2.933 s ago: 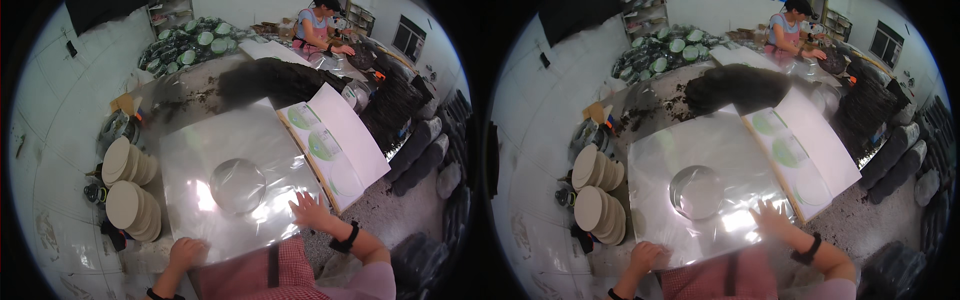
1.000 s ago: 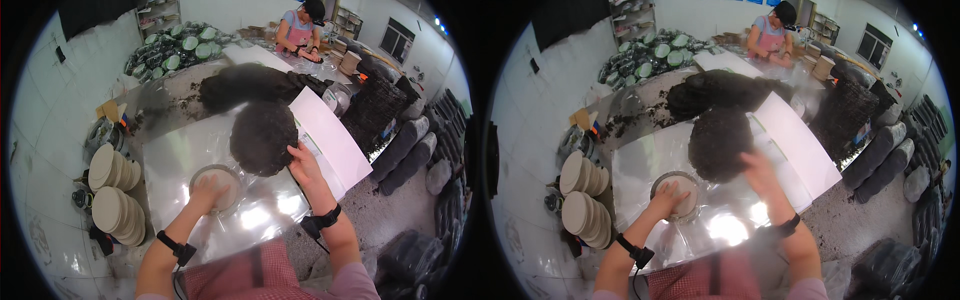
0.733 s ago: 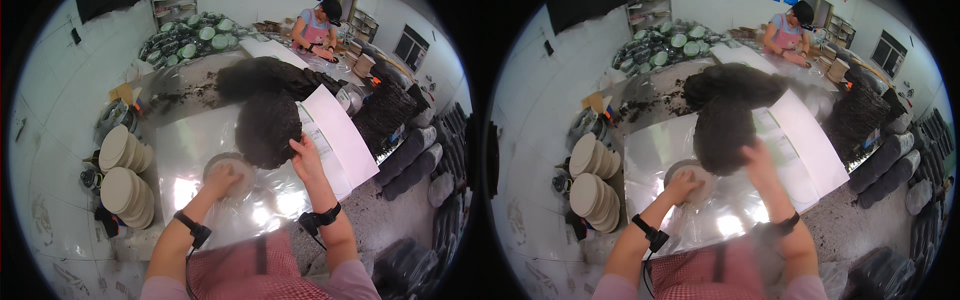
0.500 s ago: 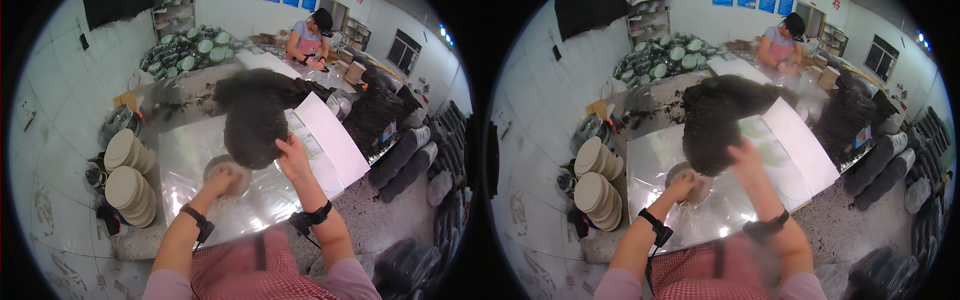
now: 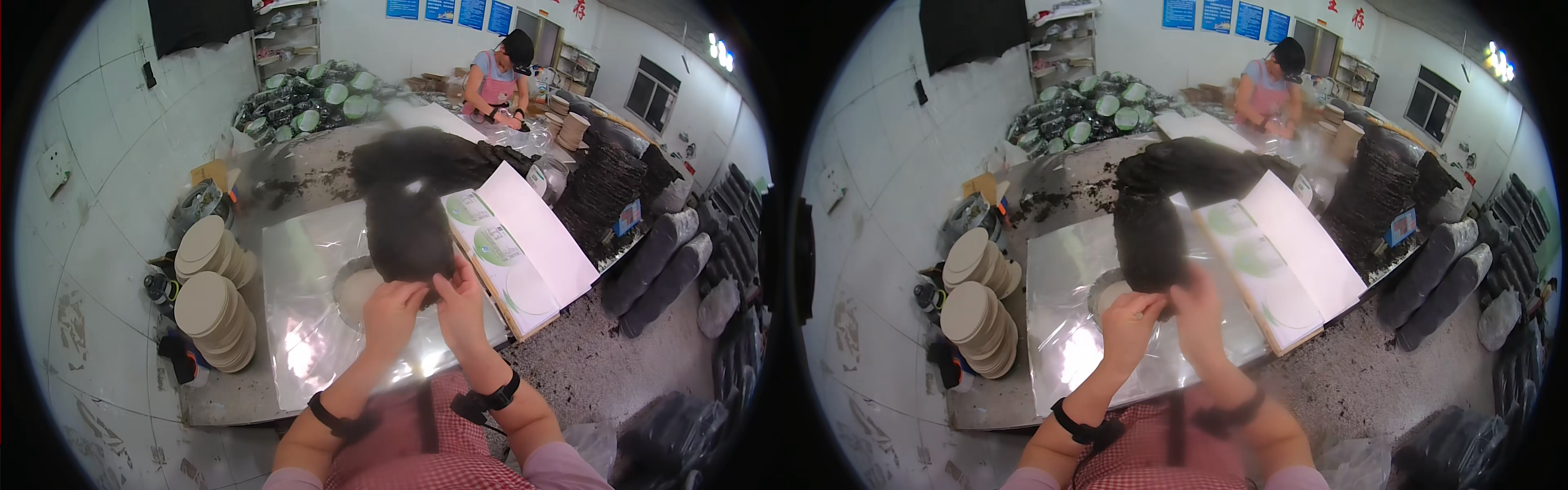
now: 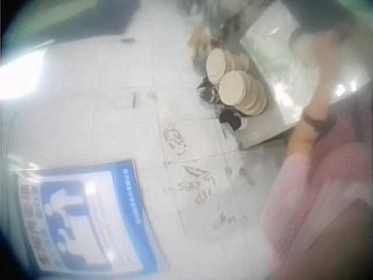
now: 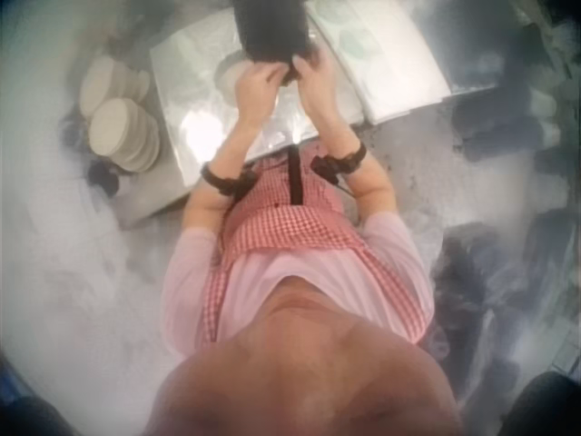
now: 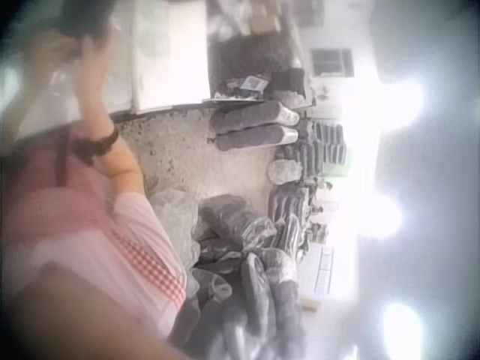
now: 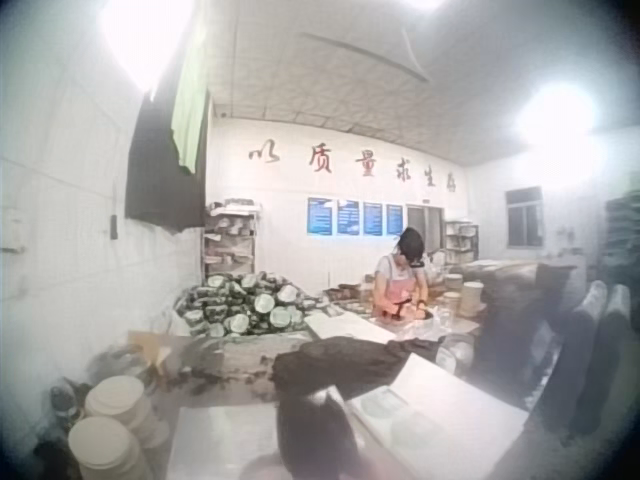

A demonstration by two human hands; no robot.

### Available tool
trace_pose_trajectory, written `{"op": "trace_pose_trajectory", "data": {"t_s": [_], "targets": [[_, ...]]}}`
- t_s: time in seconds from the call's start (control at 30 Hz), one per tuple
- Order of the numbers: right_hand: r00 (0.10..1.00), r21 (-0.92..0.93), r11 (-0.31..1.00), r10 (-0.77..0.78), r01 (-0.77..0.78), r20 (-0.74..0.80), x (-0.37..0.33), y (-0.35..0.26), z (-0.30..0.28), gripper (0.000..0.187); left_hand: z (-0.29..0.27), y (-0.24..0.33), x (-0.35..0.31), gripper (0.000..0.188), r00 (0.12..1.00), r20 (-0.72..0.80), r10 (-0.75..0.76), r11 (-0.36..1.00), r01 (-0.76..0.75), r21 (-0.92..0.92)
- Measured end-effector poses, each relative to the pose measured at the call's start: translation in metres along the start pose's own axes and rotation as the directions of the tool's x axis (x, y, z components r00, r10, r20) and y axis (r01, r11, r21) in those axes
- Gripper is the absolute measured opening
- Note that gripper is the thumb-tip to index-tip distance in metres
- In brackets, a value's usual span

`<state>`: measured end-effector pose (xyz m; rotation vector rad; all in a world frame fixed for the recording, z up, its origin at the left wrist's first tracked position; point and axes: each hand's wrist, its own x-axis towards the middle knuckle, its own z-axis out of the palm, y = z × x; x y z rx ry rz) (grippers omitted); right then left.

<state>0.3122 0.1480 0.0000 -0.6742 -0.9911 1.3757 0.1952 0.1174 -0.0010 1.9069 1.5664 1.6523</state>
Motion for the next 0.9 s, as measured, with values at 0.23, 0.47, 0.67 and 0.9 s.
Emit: {"op": "trace_pose_trajectory", "data": {"t_s": [0.23, 0.47, 0.67, 0.9], "targets": [[0.993, -0.186, 0.976, -0.105, 0.112, 0.048, -0.011, 0.011, -0.005, 0.046, 0.005, 0.006, -0.005, 0.012, 0.97, 0.052, -0.236, 0.972, 0.236, 0.001], [0.997, -0.394, 0.917, -0.078, 0.064, -0.019, 0.004, 0.005, -0.04, 0.042, 0.01, -0.001, -0.01, 0.013, 0.913, 0.274, -0.302, 0.809, 0.397, -0.433], [0.997, -0.021, 0.999, 0.037, -0.038, -0.062, 0.037, -0.013, -0.062, 0.037, -0.004, 0.024, -0.067, 0.011, 0.839, 0.543, -0.028, 0.933, 0.217, -0.288], [0.726, -0.586, 0.442, -0.286, 0.679, 0.625, 0.04, 0.077, -0.049, 0.044, -0.066, -0.025, -0.012, 0.035, 0.99, 0.107, -0.093, 0.991, 0.102, -0.084]]}}
